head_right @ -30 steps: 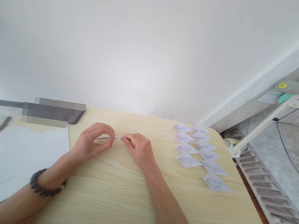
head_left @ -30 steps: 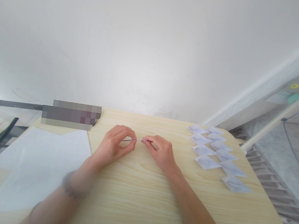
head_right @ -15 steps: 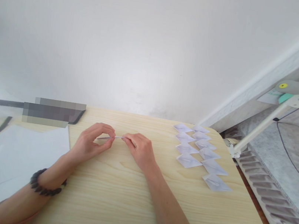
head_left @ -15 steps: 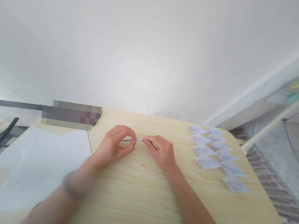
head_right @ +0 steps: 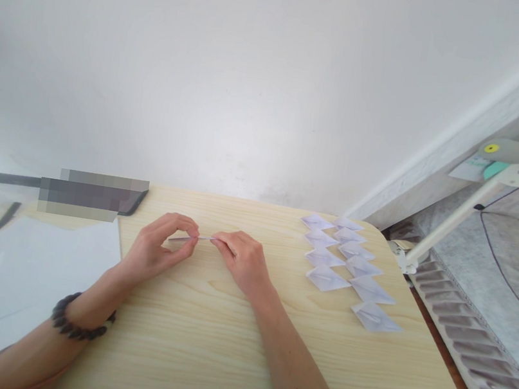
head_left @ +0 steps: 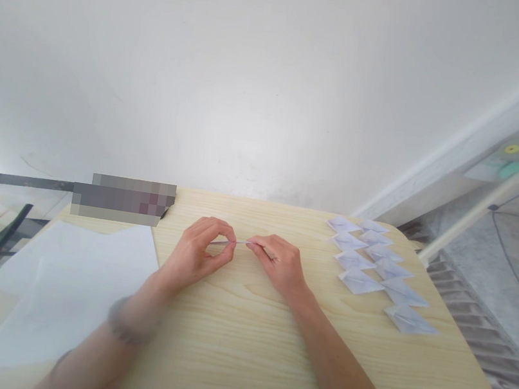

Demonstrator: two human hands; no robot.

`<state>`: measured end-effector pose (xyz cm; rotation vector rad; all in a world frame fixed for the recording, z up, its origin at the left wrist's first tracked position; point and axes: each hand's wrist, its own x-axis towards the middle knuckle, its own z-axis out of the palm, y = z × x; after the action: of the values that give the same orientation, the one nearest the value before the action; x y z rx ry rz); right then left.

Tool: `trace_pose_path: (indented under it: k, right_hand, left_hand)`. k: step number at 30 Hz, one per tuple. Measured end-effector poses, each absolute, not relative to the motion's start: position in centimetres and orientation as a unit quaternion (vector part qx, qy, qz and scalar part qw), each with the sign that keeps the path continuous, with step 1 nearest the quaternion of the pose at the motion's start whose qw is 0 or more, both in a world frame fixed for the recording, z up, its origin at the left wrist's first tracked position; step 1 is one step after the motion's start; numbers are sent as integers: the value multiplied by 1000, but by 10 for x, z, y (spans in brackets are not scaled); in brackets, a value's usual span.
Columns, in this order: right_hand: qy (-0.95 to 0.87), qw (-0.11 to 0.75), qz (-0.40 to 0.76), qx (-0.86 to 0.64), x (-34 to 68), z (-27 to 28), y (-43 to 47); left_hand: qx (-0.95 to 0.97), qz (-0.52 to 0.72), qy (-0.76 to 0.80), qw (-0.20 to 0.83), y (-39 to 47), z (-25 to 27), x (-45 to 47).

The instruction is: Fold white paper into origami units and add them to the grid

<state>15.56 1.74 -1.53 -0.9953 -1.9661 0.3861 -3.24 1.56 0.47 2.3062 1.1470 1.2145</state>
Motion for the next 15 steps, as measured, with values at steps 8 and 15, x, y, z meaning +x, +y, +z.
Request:
trace_pose_path:
  k: [8,15]
  right_hand:
    - [-791,442,142,-398,154,-16,17]
    - [-775,451,151,-417,154,-15,16]
  left_hand:
    - [807,418,393,139,16,4,-32]
    - [809,420,388,134,16,4,-32]
